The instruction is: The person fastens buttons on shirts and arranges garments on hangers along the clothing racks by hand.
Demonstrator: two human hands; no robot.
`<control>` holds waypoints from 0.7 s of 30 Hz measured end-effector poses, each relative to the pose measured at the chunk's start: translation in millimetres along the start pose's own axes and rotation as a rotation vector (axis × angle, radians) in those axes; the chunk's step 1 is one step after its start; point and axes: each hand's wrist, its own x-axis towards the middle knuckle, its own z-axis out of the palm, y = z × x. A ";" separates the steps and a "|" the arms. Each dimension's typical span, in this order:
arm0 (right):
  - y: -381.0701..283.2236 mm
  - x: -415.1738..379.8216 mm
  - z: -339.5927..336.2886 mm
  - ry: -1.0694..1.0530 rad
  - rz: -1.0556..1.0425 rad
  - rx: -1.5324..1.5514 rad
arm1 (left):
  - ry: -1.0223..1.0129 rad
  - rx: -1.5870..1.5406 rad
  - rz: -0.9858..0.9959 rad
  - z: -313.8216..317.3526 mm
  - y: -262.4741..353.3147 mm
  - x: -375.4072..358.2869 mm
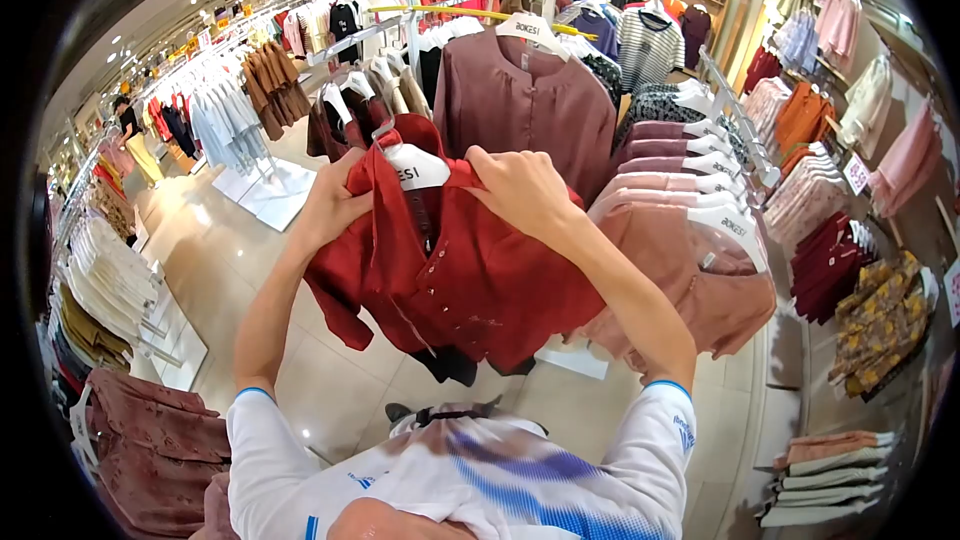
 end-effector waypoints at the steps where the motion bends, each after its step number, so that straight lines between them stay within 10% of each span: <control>1: 1.1 1.2 -3.0 -0.027 0.019 -0.027 | -0.048 0.058 0.005 -5.6 -1.6 3.0; 14: 22.7 4.8 -43.5 0.102 0.200 -0.159 | -0.170 0.152 -0.085 -43.9 -22.7 7.3; 21: 34.7 1.5 -41.3 0.117 0.226 -0.187 | -0.089 0.413 0.265 -15.7 -9.4 45.6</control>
